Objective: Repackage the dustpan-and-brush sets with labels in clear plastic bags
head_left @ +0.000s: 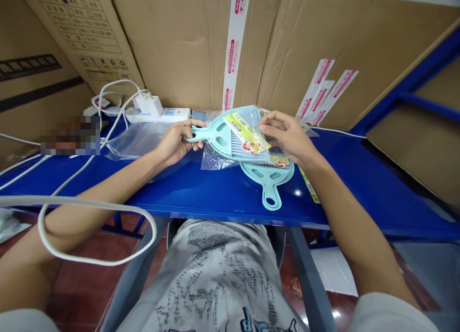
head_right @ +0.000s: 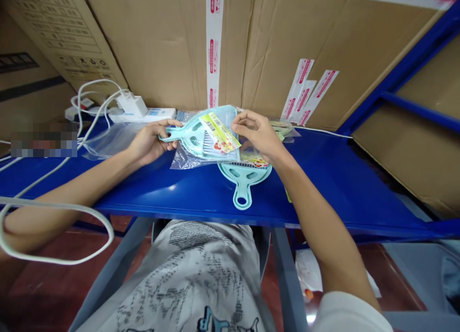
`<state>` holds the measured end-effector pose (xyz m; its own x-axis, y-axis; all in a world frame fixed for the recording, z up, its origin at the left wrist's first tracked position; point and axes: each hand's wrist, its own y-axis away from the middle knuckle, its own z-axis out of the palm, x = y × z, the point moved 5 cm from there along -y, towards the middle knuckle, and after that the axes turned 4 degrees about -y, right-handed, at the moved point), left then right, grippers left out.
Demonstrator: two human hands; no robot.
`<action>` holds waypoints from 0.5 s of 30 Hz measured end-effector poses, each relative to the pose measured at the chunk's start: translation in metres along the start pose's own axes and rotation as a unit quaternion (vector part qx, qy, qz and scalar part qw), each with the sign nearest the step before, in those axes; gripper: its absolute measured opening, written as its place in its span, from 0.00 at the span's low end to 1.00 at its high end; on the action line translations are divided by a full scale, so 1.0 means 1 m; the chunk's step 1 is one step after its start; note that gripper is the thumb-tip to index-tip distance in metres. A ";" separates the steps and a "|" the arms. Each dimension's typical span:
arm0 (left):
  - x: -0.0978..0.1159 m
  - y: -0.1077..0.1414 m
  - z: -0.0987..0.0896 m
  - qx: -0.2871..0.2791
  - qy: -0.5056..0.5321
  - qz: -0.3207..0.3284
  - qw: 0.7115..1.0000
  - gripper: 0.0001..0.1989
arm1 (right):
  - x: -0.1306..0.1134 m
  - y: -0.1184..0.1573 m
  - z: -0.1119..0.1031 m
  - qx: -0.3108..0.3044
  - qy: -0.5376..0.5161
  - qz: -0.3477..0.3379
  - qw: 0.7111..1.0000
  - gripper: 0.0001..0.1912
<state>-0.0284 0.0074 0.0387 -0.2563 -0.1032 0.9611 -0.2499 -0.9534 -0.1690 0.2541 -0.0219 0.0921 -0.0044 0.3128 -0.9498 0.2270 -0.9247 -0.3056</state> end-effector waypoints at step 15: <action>0.008 -0.030 0.006 -0.008 0.032 0.004 0.999 0.19 | 0.005 -0.019 -0.015 0.036 -0.008 -0.011 0.999 0.20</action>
<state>-0.0175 0.0334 0.0526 -0.3177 -0.0914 0.9438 -0.2627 -0.9479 -0.1802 0.2645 0.0006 0.0942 -0.0252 0.3308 -0.9434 0.1568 -0.9307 -0.3305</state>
